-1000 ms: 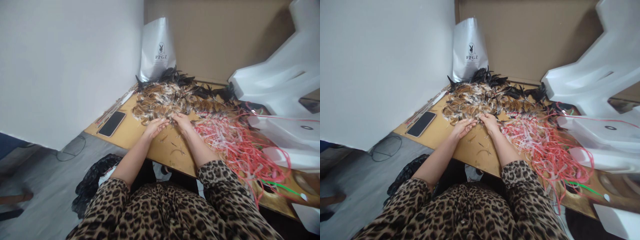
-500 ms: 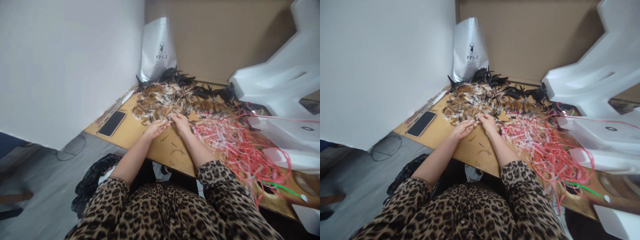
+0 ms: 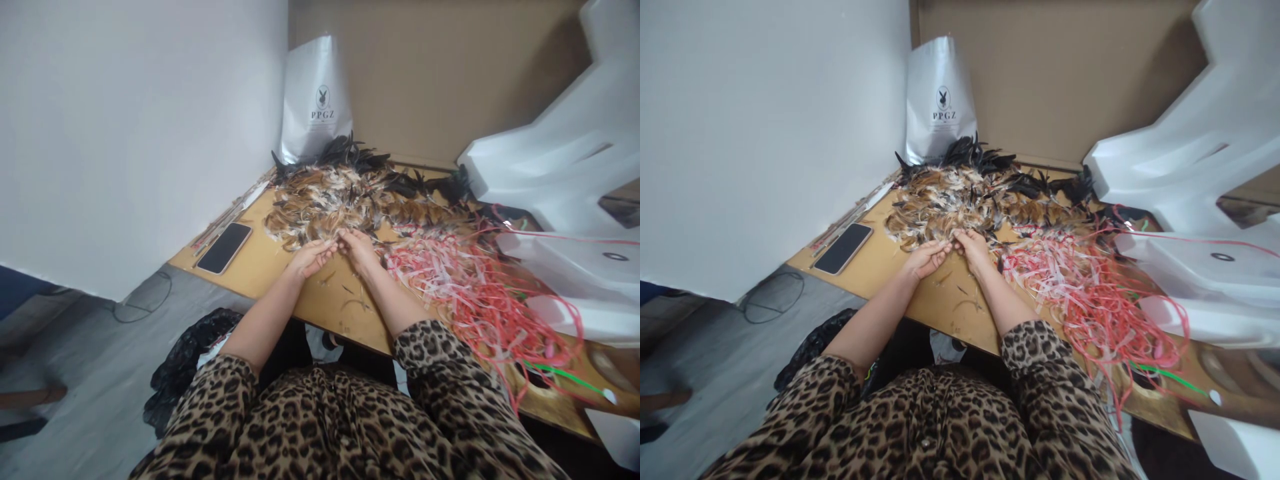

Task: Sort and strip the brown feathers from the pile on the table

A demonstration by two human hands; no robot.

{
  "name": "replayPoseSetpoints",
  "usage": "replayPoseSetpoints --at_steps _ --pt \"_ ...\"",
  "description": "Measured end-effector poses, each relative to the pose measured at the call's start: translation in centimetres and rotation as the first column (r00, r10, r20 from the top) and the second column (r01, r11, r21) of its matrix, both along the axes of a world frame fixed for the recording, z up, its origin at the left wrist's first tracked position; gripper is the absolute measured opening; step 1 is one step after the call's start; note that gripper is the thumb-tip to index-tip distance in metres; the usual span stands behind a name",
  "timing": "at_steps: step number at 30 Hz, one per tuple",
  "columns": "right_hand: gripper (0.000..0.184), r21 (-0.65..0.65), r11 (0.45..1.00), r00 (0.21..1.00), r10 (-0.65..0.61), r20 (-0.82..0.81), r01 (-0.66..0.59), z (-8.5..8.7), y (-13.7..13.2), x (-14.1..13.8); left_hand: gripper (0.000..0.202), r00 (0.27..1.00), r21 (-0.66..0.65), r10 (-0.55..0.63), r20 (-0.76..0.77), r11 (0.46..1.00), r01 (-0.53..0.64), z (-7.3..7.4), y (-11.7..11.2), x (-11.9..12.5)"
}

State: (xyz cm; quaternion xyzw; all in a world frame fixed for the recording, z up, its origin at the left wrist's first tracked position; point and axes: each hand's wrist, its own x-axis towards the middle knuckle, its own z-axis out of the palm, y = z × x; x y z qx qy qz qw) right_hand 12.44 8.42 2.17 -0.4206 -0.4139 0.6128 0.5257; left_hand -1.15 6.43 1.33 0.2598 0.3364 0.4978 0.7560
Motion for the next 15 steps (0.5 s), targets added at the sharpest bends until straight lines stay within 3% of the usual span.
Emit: replayPoseSetpoints --at_steps 5,9,13,15 --pt "0.033 -0.122 0.99 0.992 0.054 -0.112 -0.068 0.42 0.04 0.46 0.005 0.999 0.073 -0.006 -0.048 0.997 0.009 -0.14 -0.14 0.04" --pt "0.033 -0.136 0.989 0.986 0.036 -0.164 -0.059 0.46 0.08 0.63 0.008 0.997 0.137 -0.021 -0.071 0.99 0.031 -0.03 -0.35 -0.03" --pt "0.031 -0.189 0.982 0.98 -0.047 -0.191 0.01 0.54 0.23 1.0 0.008 0.995 0.143 0.069 -0.072 0.988 -0.059 0.38 -0.38 -0.2" --pt "0.031 -0.219 0.976 0.983 -0.018 -0.184 -0.023 0.75 0.14 1.11 0.01 0.992 0.155 0.105 -0.068 0.983 -0.094 0.51 -0.35 -0.25"
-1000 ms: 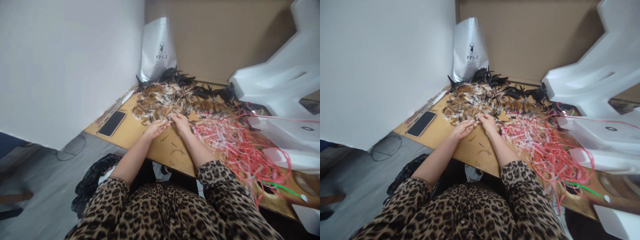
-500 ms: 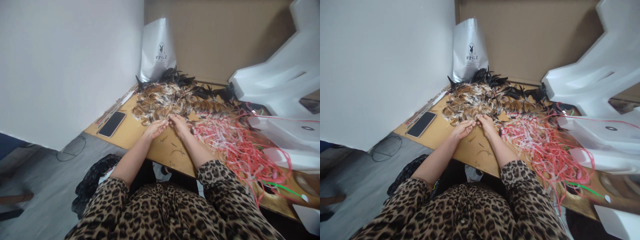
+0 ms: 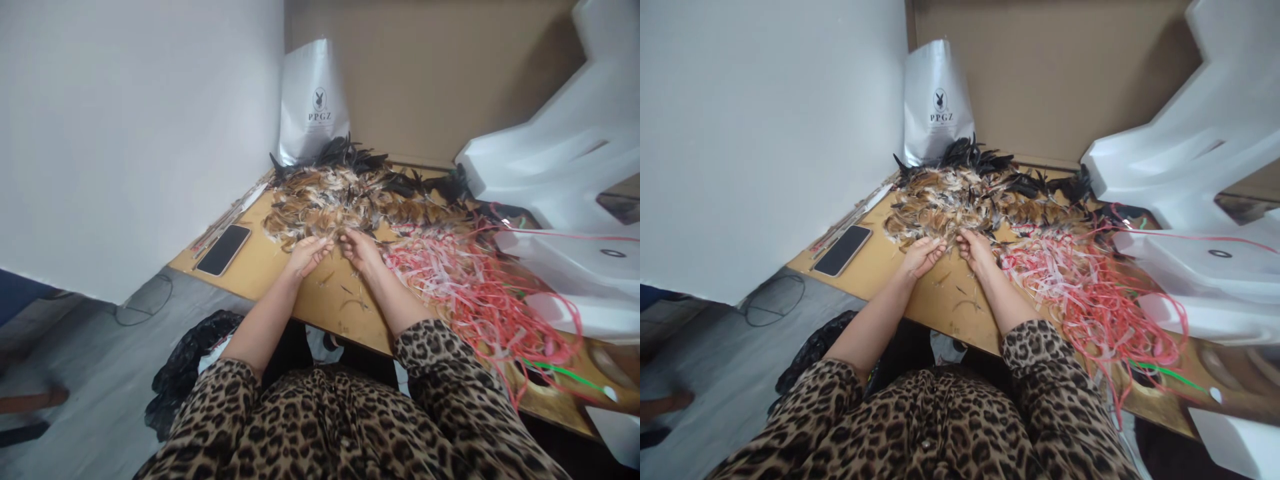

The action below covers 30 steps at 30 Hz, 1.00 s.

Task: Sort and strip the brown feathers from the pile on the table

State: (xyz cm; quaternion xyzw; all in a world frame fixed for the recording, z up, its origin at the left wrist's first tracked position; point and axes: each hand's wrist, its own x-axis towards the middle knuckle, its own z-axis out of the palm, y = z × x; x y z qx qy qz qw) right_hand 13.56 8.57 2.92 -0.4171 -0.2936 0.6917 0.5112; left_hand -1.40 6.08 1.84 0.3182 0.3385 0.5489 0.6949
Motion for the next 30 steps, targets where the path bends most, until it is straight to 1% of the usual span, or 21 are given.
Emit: replayPoseSetpoints --at_steps 2,4,5,7,9,14,19,24,27,30 --pt "0.033 0.003 0.996 0.995 0.094 0.024 -0.094 0.3 -0.3 -0.1 0.013 1.0 0.021 -0.002 -0.013 1.0 0.002 0.0 0.0 0.0" --pt "0.034 0.038 0.981 0.981 0.187 0.055 -0.189 0.6 -0.6 -0.3 0.016 0.999 0.042 -0.026 -0.044 0.999 0.028 -0.1 0.0 0.0" --pt "0.034 0.061 0.974 0.975 0.213 0.069 -0.218 0.7 -0.8 -0.4 0.017 0.997 0.049 -0.038 -0.061 0.998 0.041 -0.1 0.0 0.1" --pt "0.033 0.097 0.968 0.971 0.223 0.088 -0.231 0.8 -1.1 -0.6 0.017 0.995 0.055 -0.053 -0.088 0.997 0.058 -0.2 0.0 0.1" --pt "0.033 0.113 0.972 0.976 0.196 0.089 -0.206 0.8 -1.1 -0.7 0.017 0.994 0.045 -0.053 -0.094 0.997 0.057 -0.3 0.0 0.1" --pt "0.034 0.138 0.98 0.988 0.133 0.083 -0.143 0.7 -0.9 -0.6 0.015 0.999 -0.026 -0.012 -0.047 1.0 0.011 -0.2 0.1 0.1" --pt "0.031 0.161 0.981 0.99 0.09 0.11 -0.107 0.4 -0.9 -0.9 0.012 0.996 -0.077 -0.039 -0.083 0.997 0.033 -0.1 0.0 0.2" --pt "0.028 0.209 0.974 0.982 0.05 0.18 -0.088 -0.2 -0.9 -1.1 0.013 0.992 -0.066 -0.063 -0.105 0.996 0.057 -0.5 0.1 0.2" --pt "0.028 0.248 0.967 0.972 -0.002 0.237 -0.058 -0.4 -0.8 -1.3 0.015 0.99 -0.053 -0.077 -0.119 0.996 0.071 -0.7 0.2 0.3" --pt "0.026 0.319 0.947 0.949 -0.06 0.309 -0.044 -0.7 -0.6 -1.3 0.015 0.986 -0.035 -0.088 -0.138 0.996 0.083 -0.8 0.2 0.3"
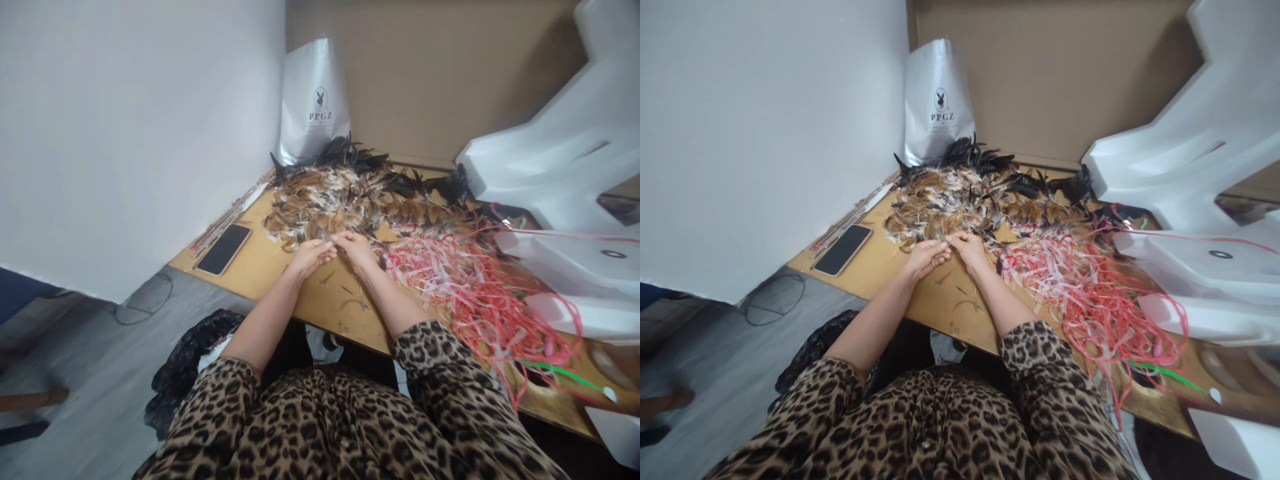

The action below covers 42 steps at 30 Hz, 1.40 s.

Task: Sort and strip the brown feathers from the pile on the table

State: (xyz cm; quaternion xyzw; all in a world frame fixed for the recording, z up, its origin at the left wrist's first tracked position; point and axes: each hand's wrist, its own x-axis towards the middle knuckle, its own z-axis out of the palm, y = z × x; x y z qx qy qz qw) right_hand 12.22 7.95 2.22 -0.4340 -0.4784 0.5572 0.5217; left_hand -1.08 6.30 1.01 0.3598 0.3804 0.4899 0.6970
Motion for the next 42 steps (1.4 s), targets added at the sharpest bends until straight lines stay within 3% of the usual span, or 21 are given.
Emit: replayPoseSetpoints --at_steps 3,5,8,12,14,16,22,30,38,42 --pt "0.023 0.161 0.987 0.987 -0.026 0.157 0.0 -0.2 0.1 0.3 0.015 0.999 0.009 0.052 -0.014 0.999 -0.052 0.1 0.1 -0.1" --pt "0.021 0.321 0.947 0.927 -0.105 0.36 -0.017 -0.3 0.0 0.7 0.013 0.99 -0.005 0.142 0.014 0.99 -0.142 0.2 0.3 -0.3" --pt "0.025 0.492 0.862 0.681 -0.286 0.674 -0.124 0.0 -0.5 1.2 0.009 0.961 -0.023 0.259 0.093 0.966 -0.258 0.3 0.6 -0.7" --pt "0.038 0.474 0.825 0.322 -0.379 0.868 -0.306 0.7 -1.4 1.0 0.009 0.971 -0.007 0.196 0.139 0.98 -0.197 0.3 0.6 -0.8" --pt "0.04 0.448 0.812 0.217 -0.393 0.894 -0.375 0.9 -1.6 0.8 0.01 0.977 -0.001 0.157 0.142 0.987 -0.158 0.1 0.6 -0.8" --pt "0.042 0.433 0.797 0.16 -0.405 0.9 -0.421 1.0 -1.6 0.7 0.01 0.98 0.001 0.14 0.14 0.99 -0.141 0.0 0.6 -0.8" --pt "0.046 0.457 0.752 0.126 -0.456 0.881 -0.474 0.7 -1.3 0.9 0.01 0.985 0.0 0.102 0.142 0.995 -0.103 0.1 0.5 -0.9" --pt "0.049 0.505 0.737 0.091 -0.524 0.847 -0.45 0.6 -1.7 0.6 0.008 0.984 -0.052 0.066 0.165 0.997 -0.058 0.2 0.3 -0.8" --pt "0.043 0.512 0.703 0.127 -0.524 0.842 -0.494 1.3 -2.1 0.4 0.011 0.983 -0.031 0.08 0.164 0.997 -0.076 -0.3 0.7 -0.8" --pt "0.037 0.538 0.713 0.182 -0.517 0.836 -0.449 1.2 -1.9 0.7 0.01 0.985 -0.008 0.114 0.126 0.994 -0.114 -0.5 0.8 -0.8"
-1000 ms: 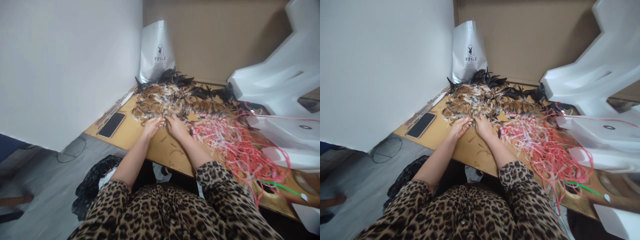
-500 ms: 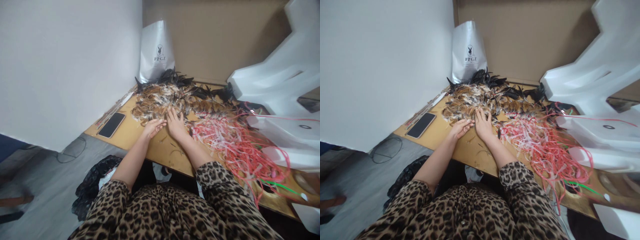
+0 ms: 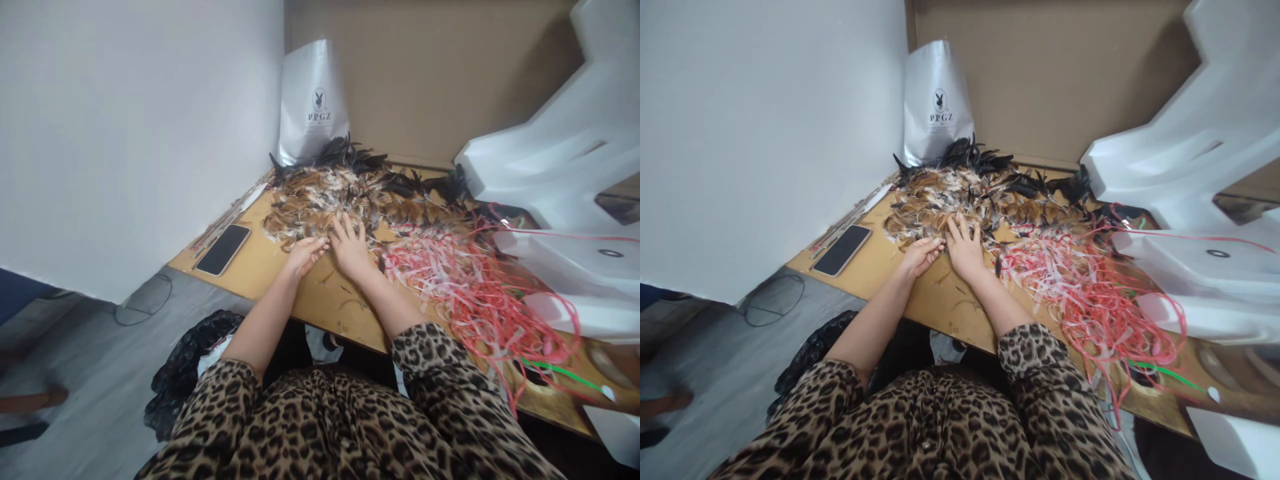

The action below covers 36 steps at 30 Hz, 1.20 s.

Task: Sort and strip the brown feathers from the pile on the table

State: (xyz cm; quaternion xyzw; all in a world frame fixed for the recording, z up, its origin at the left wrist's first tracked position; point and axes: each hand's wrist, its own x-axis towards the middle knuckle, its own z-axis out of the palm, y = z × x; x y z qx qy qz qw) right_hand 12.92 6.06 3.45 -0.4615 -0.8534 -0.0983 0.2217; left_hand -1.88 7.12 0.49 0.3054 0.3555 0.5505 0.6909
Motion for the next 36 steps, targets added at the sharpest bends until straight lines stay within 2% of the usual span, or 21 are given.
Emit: replayPoseSetpoints --at_steps 3,7,9,13,16,18,20,22,24,27,32,36 --pt "0.032 -0.073 0.997 0.987 -0.039 -0.155 0.028 -0.3 0.7 0.6 0.007 0.999 0.009 0.03 0.014 1.0 -0.03 0.0 0.1 0.0" --pt "0.024 -0.218 0.972 0.942 0.005 -0.335 -0.083 -0.4 1.6 1.4 0.006 0.999 -0.006 0.04 0.024 0.999 -0.04 0.0 0.1 -0.1" --pt "0.022 -0.243 0.963 0.937 0.029 -0.348 -0.12 -0.3 1.7 1.5 0.006 0.999 -0.015 0.041 0.03 0.999 -0.04 -0.1 0.1 -0.1" --pt "0.02 -0.275 0.955 0.947 0.017 -0.321 -0.11 -0.2 1.3 1.2 0.005 0.999 -0.017 0.017 0.04 1.0 -0.016 0.0 0.1 -0.1" --pt "0.016 -0.33 0.935 0.901 -0.029 -0.432 -0.128 -0.4 1.4 0.9 0.005 0.998 -0.018 0.012 0.053 1.0 -0.011 0.2 0.0 -0.1" --pt "0.014 -0.418 0.885 0.786 -0.105 -0.609 -0.205 -0.5 1.7 0.8 0.005 0.998 -0.023 0.025 0.061 0.999 -0.023 0.4 0.0 -0.1" --pt "0.016 -0.519 0.782 0.573 -0.262 -0.777 -0.345 -0.5 2.0 0.8 0.006 0.997 -0.029 0.039 0.062 0.999 -0.037 0.5 -0.1 -0.1" --pt "0.022 -0.552 0.67 0.339 -0.436 -0.834 -0.496 -0.3 2.2 0.9 0.007 0.998 -0.036 0.029 0.054 0.999 -0.027 0.7 -0.1 0.0" --pt "0.028 -0.528 0.599 0.193 -0.533 -0.824 -0.602 -0.1 2.2 0.8 0.007 0.999 -0.051 0.002 0.035 0.999 0.0 0.8 -0.3 0.1" --pt "0.031 -0.49 0.563 0.108 -0.577 -0.81 -0.666 0.0 2.0 0.4 0.007 0.999 -0.076 -0.033 0.004 0.997 0.034 1.1 -0.7 0.4" --pt "0.031 -0.458 0.6 0.027 -0.588 -0.808 -0.656 -0.4 1.7 -0.8 0.009 0.995 -0.08 -0.104 -0.003 0.991 0.104 1.2 -1.0 0.6" --pt "0.03 -0.441 0.624 0.0 -0.577 -0.817 -0.646 -0.9 1.6 -1.5 0.008 0.995 -0.085 -0.099 -0.002 0.991 0.099 0.9 -0.8 0.7"
